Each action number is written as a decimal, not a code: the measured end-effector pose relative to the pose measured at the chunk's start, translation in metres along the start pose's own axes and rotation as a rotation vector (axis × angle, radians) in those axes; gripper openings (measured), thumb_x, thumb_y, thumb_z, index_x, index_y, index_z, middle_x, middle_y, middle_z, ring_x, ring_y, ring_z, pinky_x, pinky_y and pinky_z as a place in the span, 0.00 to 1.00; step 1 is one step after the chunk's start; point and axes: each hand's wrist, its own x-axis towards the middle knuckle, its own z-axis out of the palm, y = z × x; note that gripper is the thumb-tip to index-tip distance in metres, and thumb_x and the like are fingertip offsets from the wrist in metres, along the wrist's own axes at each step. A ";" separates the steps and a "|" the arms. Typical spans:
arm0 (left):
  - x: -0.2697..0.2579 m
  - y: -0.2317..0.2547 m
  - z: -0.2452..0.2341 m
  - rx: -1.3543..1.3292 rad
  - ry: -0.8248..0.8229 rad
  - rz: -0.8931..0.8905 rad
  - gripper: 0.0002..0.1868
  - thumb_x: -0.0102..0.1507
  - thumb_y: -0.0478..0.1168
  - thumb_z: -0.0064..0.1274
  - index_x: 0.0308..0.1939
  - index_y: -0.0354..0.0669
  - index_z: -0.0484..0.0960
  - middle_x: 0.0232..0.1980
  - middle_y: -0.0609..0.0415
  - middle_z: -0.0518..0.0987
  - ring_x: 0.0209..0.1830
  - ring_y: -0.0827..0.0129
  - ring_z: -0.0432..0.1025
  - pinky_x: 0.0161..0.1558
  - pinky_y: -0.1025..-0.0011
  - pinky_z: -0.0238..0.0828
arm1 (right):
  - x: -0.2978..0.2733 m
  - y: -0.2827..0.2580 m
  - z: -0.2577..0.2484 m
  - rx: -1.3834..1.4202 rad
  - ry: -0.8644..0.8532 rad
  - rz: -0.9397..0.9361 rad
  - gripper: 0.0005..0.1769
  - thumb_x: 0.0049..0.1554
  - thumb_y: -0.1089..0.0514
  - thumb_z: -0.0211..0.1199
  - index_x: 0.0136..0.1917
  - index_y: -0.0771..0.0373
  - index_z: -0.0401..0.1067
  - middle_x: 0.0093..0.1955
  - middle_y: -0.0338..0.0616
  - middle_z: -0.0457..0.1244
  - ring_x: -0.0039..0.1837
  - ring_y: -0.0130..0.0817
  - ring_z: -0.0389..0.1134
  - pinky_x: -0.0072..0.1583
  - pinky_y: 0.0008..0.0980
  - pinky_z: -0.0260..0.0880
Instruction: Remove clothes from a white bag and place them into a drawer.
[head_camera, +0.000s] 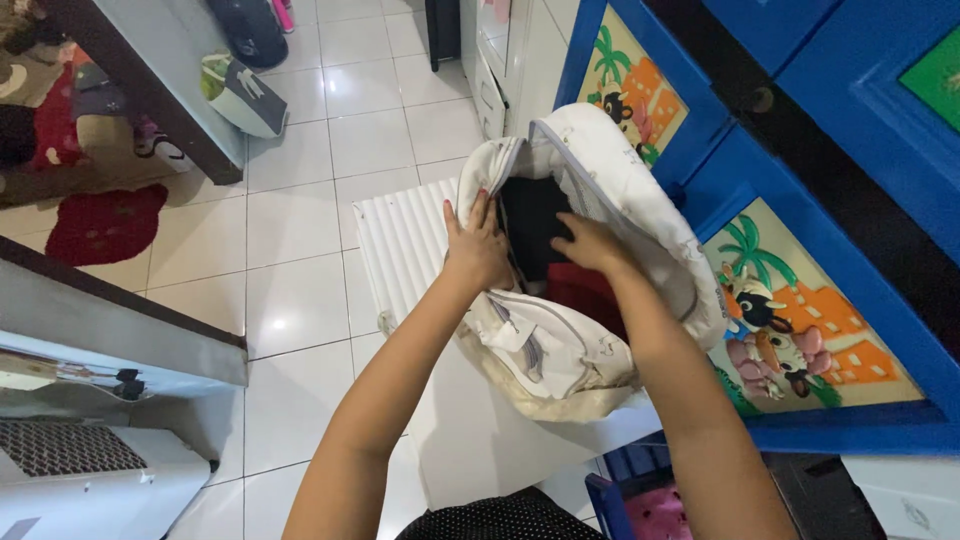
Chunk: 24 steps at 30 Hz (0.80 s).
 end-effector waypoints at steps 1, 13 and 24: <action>0.002 0.000 0.006 0.000 0.000 -0.002 0.46 0.47 0.60 0.63 0.67 0.47 0.75 0.83 0.42 0.44 0.84 0.50 0.28 0.67 0.22 0.19 | 0.005 0.010 0.016 0.000 -0.001 -0.002 0.39 0.54 0.44 0.66 0.73 0.64 0.65 0.72 0.61 0.60 0.71 0.57 0.62 0.70 0.45 0.61; 0.006 -0.003 0.015 -0.048 0.071 0.055 0.42 0.46 0.61 0.63 0.61 0.49 0.80 0.83 0.40 0.47 0.85 0.51 0.30 0.73 0.29 0.24 | 0.008 -0.085 0.019 -0.221 -0.306 0.438 0.82 0.40 0.23 0.75 0.82 0.67 0.27 0.75 0.66 0.53 0.73 0.58 0.59 0.71 0.46 0.62; 0.000 -0.001 0.013 -0.089 0.133 0.078 0.38 0.44 0.57 0.63 0.57 0.45 0.83 0.82 0.39 0.50 0.85 0.52 0.34 0.73 0.31 0.28 | 0.008 -0.063 0.015 -0.336 -0.136 0.327 0.42 0.46 0.45 0.70 0.68 0.67 0.65 0.58 0.64 0.69 0.61 0.59 0.71 0.65 0.49 0.70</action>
